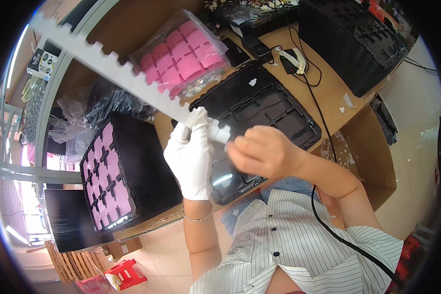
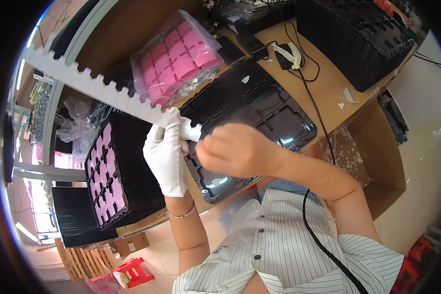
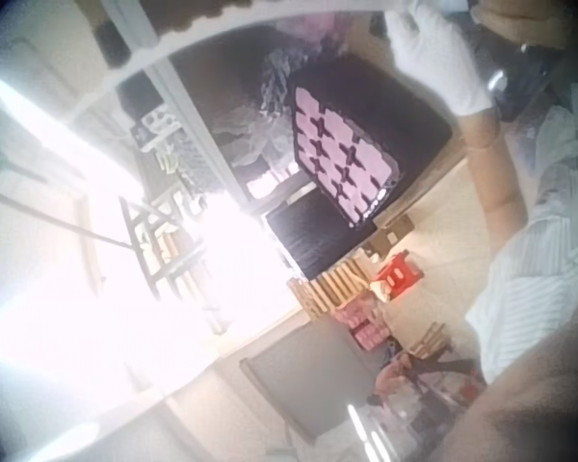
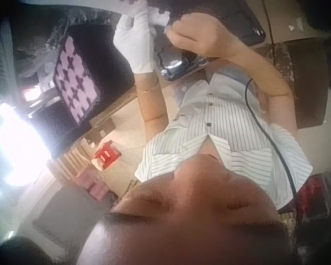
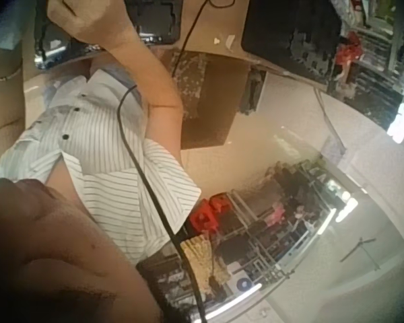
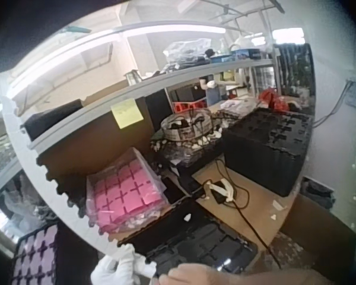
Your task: The person applies white adhesive strips to black plastic trays, then fills the trays with pink foam parts by hand while wearing white gloves.
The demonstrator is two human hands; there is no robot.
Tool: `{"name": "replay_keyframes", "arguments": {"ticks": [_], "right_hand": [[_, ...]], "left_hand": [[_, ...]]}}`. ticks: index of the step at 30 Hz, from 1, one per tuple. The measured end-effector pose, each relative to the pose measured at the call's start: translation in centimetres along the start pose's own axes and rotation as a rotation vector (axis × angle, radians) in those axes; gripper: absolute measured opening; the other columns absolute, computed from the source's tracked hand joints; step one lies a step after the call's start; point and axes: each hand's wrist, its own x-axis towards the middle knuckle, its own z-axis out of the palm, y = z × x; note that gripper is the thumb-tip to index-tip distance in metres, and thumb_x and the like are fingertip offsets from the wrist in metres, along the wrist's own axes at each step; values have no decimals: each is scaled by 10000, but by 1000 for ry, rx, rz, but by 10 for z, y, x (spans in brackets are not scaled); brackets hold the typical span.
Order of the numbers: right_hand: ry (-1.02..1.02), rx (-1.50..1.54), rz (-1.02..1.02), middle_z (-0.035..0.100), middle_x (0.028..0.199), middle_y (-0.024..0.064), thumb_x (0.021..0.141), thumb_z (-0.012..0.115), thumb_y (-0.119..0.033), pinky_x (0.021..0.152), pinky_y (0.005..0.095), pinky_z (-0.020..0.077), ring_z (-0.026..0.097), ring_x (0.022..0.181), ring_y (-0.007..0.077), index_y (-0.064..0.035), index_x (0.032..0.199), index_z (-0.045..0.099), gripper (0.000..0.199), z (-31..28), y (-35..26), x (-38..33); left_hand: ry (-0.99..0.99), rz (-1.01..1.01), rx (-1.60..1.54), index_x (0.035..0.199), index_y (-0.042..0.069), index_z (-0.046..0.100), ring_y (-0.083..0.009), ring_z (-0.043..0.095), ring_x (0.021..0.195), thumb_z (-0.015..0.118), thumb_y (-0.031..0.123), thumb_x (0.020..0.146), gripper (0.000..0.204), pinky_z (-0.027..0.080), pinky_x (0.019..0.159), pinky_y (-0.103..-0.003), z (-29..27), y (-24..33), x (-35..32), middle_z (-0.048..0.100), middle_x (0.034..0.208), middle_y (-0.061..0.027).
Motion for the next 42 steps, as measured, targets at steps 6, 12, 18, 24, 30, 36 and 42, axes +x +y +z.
{"name": "replay_keyframes", "arguments": {"ticks": [6,12,18,24,30,36,42], "right_hand": [[-36,682,810,585,843,72,942,530,-93,628,259,448,511,667,123,-30,1009,595,113,-9,-15,-16],[-90,1629,1316,536,782,46,978,373,-339,616,204,329,377,647,72,-10,1068,565,392,-21,22,-51],[-352,959,1409,603,837,28,963,429,-110,648,204,398,453,684,72,-3,1177,569,277,-41,38,-76],[-521,-110,684,608,914,74,839,600,-45,751,301,500,595,856,218,7,1073,647,244,-70,59,-122],[-777,-233,218,561,959,66,749,612,-75,792,327,484,561,920,226,1,1052,652,315,-85,64,-130],[-820,-146,180,558,937,45,765,604,-94,814,312,460,549,922,216,-47,1042,678,290,-92,80,-137],[-689,-31,399,574,862,53,822,637,-82,761,323,473,568,862,226,-67,1027,716,221,-84,84,-143]], "left_hand": [[5,-16,-111,980,22,706,-7,419,507,618,208,986,206,289,460,-175,-13,1,15,608,685,10],[-135,-58,-59,1039,16,635,-41,440,622,586,223,1001,216,352,591,-199,-8,-5,-11,577,762,10],[-140,-76,-42,1095,3,636,-44,464,648,572,167,995,203,366,594,-196,-18,-17,-33,589,789,0],[-184,-162,-60,1077,13,639,-35,503,670,610,111,974,146,427,620,-182,-40,-45,-59,616,848,-9],[-217,-101,-78,1030,1,637,-66,573,720,583,21,959,92,479,626,-205,-47,-66,-76,639,911,-51],[-291,-87,-17,984,11,638,-85,614,781,594,-9,937,66,501,658,-212,-57,-83,-83,663,1007,-86],[-328,-67,59,965,9,648,-84,618,786,596,-11,934,64,505,672,-212,-64,-90,-85,665,1010,-79]]}}
